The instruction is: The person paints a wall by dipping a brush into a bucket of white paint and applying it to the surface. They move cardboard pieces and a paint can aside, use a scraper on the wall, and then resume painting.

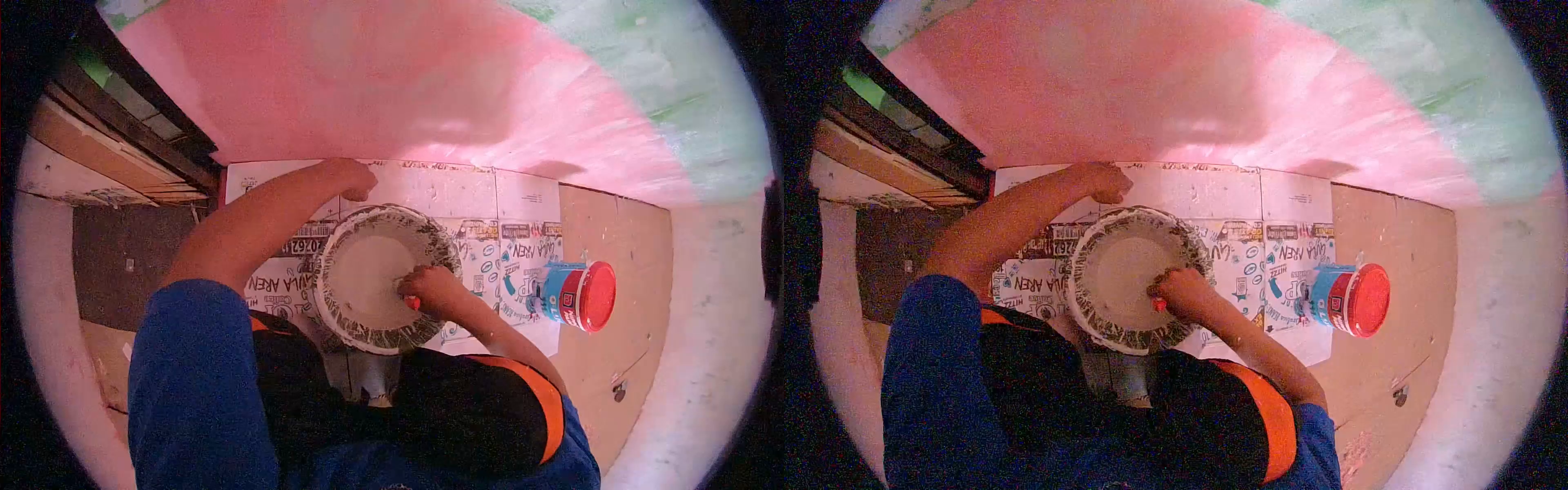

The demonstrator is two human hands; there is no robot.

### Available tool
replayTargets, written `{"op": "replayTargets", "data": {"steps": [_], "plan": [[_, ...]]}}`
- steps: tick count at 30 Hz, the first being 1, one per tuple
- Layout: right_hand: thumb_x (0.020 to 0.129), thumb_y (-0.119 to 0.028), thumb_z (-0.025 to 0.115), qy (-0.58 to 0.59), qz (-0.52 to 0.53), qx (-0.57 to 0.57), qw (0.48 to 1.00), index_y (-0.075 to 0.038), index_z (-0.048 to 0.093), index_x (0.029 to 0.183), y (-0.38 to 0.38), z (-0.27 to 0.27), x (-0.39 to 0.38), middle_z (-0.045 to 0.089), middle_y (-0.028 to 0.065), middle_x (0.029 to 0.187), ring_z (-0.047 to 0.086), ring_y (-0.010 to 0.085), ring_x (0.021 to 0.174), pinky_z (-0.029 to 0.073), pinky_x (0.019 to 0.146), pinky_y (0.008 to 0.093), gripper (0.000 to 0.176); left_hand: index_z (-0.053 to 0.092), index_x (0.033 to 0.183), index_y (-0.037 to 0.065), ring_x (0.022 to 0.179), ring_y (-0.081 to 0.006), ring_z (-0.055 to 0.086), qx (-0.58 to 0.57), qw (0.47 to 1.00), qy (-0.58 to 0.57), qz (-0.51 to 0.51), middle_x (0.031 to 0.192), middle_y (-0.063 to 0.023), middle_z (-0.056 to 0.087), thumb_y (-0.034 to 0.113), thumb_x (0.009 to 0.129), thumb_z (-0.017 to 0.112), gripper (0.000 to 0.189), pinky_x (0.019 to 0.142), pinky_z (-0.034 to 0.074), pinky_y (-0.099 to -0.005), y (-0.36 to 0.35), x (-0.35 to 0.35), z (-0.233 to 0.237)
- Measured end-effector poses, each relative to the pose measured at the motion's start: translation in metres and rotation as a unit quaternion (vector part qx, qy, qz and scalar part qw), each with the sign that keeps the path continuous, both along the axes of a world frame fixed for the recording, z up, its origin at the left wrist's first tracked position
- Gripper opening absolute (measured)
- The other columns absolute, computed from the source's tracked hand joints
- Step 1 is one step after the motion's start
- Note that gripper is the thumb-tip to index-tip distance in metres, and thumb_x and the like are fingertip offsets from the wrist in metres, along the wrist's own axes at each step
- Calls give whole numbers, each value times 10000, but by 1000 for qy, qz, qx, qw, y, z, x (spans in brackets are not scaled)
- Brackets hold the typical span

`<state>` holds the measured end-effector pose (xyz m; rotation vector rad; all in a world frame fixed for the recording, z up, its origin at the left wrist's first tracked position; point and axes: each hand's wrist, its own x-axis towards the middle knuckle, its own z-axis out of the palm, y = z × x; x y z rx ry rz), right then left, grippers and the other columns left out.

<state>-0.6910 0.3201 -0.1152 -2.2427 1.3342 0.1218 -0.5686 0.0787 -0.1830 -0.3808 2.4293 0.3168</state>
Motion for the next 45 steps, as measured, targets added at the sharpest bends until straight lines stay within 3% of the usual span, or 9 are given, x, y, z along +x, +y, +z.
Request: {"op": "replayTargets", "data": {"steps": [8, 10, 13, 19, 25, 29, 39, 42, 45], "plan": [[719, -84, 557, -371, -371, -30, 851, -76, 565, 833, 12, 60, -43, 585, 59, 781, 578, 196, 737, 479, 652, 303, 114, 516, 1084, 73, 904, -305, 552, 54, 997, 50, 9, 995, -147, 570, 214, 702, 522, 406, 762, 445, -414, -7, 16, -4], [730, -94, 586, -580, -637, 113, 495, -49, 535, 867, 15, 40, -54, 570, 65, 824, 550, 175, 800, 474, 707, 289, 153, 500, 1103, 72, 925, -299, 543, 42, 998, 55, 13, 1013, -147, 561, 213, 703, 528, 426, 772, 440, -410, -4, 16, -9], [726, -77, 581, -728, -611, 128, 284, -15, 504, 899, 16, 14, -67, 551, 100, 885, 527, 191, 863, 467, 756, 303, 199, 470, 1137, 67, 977, -281, 519, 47, 997, 62, 30, 1088, -150, 517, 232, 705, 547, 469, 810, 426, -392, -2, 7, -20], [762, -170, 510, -780, -568, 43, 258, 24, 476, 955, 21, 16, -67, 538, 141, 949, 517, 265, 901, 460, 768, 343, 276, 322, 1251, 56, 1146, -324, 352, 38, 997, 61, -3, 1337, -140, 226, 338, 712, 576, 660, 938, 326, -404, -1, -14, -60], [736, -154, 549, -523, -692, 137, 478, -4, 517, 897, 86, -10, -64, 562, 115, 878, 564, 237, 766, 460, 658, 279, 222, 182, 1315, 38, 1259, -357, 87, 81, 996, 26, 26, 1399, -104, 40, 423, 716, 547, 800, 1031, 133, -416, -2, -15, -77], [709, -148, 603, -660, -662, 172, 311, 25, 546, 872, 110, 2, -51, 576, 106, 824, 571, 201, 731, 464, 664, 268, 244, 208, 1302, 19, 1256, -357, 115, 164, 981, 55, 92, 1382, -154, 98, 384, 715, 542, 768, 1035, 129, -398, 3, -11, -28], [791, -41, 536, -316, -456, 194, 809, -4, 514, 1008, 113, 28, -79, 591, 62, 860, 555, 134, 743, 462, 638, 265, 221, 406, 1113, -48, 1131, -373, 330, 0, 911, 304, 278, 1210, -257, 351, 242, 636, 597, 590, 967, 262, -411, 17, 41, -70], [813, -35, 492, -370, -367, 188, 832, -17, 472, 1032, 79, 37, -92, 558, 34, 840, 520, 122, 689, 443, 620, 270, 221, 402, 1118, -51, 1132, -365, 333, 61, 933, 210, 286, 1206, -247, 362, 270, 639, 607, 612, 969, 260, -410, 18, 43, -44], [847, -204, 468, -486, -469, 259, 690, -32, 424, 1142, 14, 66, -86, 508, 20, 759, 420, 69, 608, 354, 533, 195, 345, 373, 1159, -49, 1166, -357, 298, 92, 935, 207, 273, 1241, -230, 337, 311, 655, 605, 662, 983, 241, -405, 2, 53, -50]]}}
